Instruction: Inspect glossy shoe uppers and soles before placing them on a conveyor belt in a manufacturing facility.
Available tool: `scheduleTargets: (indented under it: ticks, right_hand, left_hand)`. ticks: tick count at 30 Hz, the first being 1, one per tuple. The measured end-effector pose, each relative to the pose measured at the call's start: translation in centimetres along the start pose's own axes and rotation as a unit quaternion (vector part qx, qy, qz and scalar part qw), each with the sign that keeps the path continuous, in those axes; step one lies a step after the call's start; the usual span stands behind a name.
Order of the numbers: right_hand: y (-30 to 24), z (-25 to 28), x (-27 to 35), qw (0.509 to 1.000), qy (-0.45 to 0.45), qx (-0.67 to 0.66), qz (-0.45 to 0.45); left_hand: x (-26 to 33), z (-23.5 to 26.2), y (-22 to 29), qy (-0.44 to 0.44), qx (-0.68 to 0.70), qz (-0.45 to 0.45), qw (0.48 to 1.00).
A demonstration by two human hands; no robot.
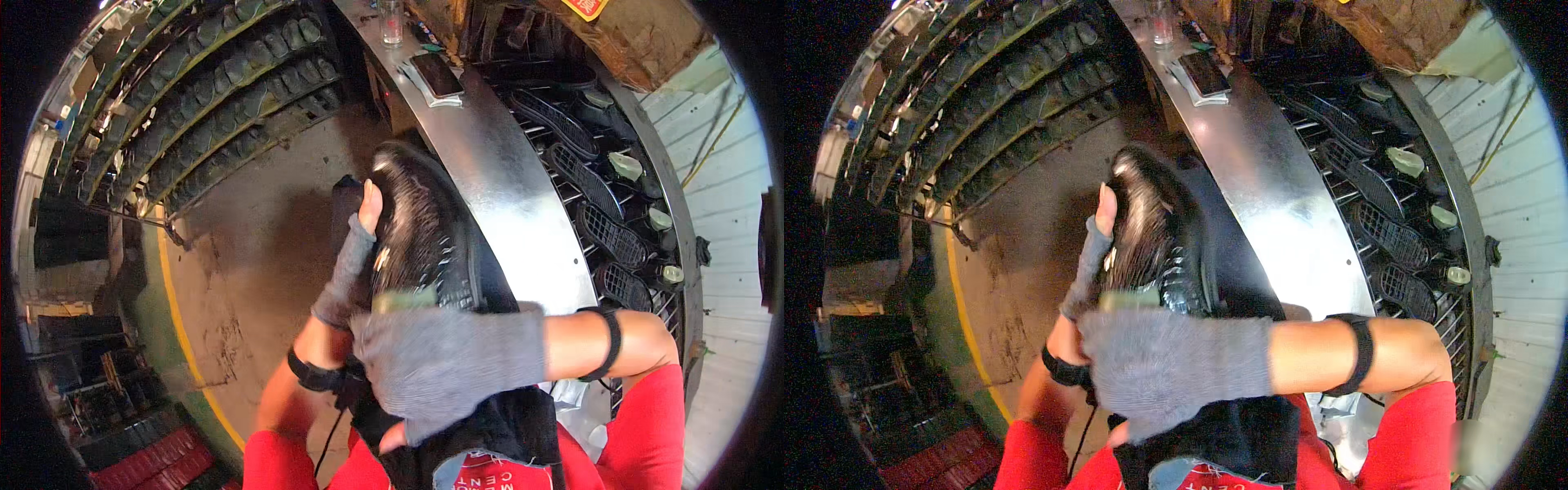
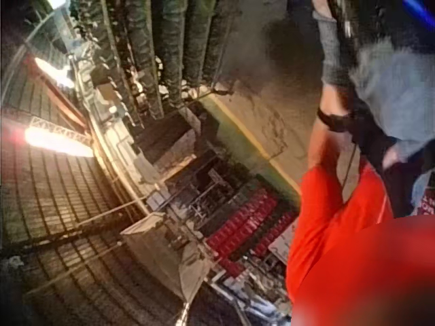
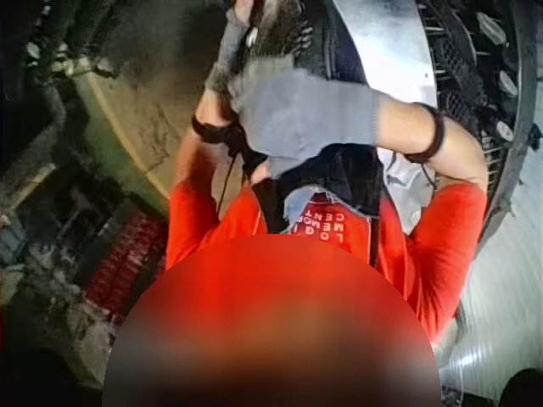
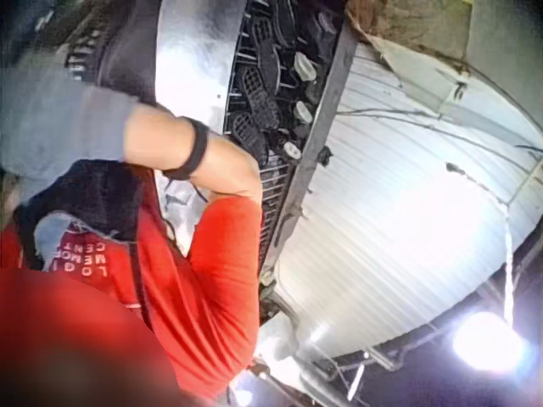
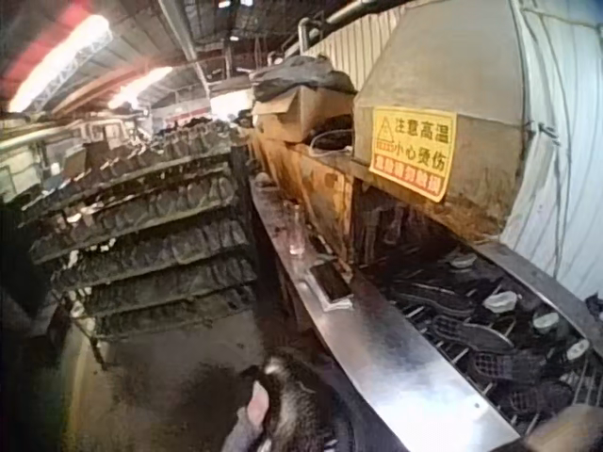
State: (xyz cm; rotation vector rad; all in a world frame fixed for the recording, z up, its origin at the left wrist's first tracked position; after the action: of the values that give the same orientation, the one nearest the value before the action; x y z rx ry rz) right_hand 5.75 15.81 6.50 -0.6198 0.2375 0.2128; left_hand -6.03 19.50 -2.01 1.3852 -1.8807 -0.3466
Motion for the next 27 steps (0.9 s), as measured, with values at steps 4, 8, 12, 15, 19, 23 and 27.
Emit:
scheduleTargets:
  ticks: [4, 8, 12, 15, 19, 23, 27]
  right_hand:
    - [-1.0, -5.2, 1.1, 0.989, -0.040, 0.093, 0.110]
    - [2.7, -0.4, 5.7, 0.898, 0.380, -0.071, -0.212]
    - [4.4, -0.5, 6.6, 0.763, 0.441, -0.230, -0.413]
    - [3.7, -0.5, 6.7, 0.771, 0.458, -0.200, -0.396]
    - [3.8, 2.1, 7.7, 0.816, 0.403, -0.225, -0.349]
    - [4.3, 5.3, 7.2, 0.857, 0.321, -0.228, -0.334]
    - [4.1, 4.3, 6.2, 0.842, 0.379, -0.161, -0.350]
  left_hand:
    - [0.0, 3.1, -2.3, 0.035, -0.026, -0.102, 0.994]
    - [2.5, 4.4, -3.4, 0.029, 0.026, -0.137, 0.990]
    - [2.8, 2.3, -3.8, 0.036, -0.077, -0.122, 0.989]
    - [3.6, 0.5, -3.5, 0.036, -0.123, -0.100, 0.987]
    - [4.2, -1.0, -3.1, 0.012, -0.074, -0.129, 0.989]
    - [4.6, -1.5, -3.3, 0.005, -0.231, -0.205, 0.951]
    - [6.1, -1.2, -3.2, 0.104, -0.262, -0.209, 0.936]
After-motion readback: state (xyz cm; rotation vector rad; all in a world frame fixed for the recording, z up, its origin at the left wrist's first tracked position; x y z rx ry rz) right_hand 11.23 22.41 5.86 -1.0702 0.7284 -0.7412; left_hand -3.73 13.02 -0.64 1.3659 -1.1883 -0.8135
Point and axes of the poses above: each hand's wrist, its own x-axis away from the middle knuckle, its own z-axis out of the back of the hand, y = z × x, the point moved 4 cm from there along -x, towards the middle knuckle
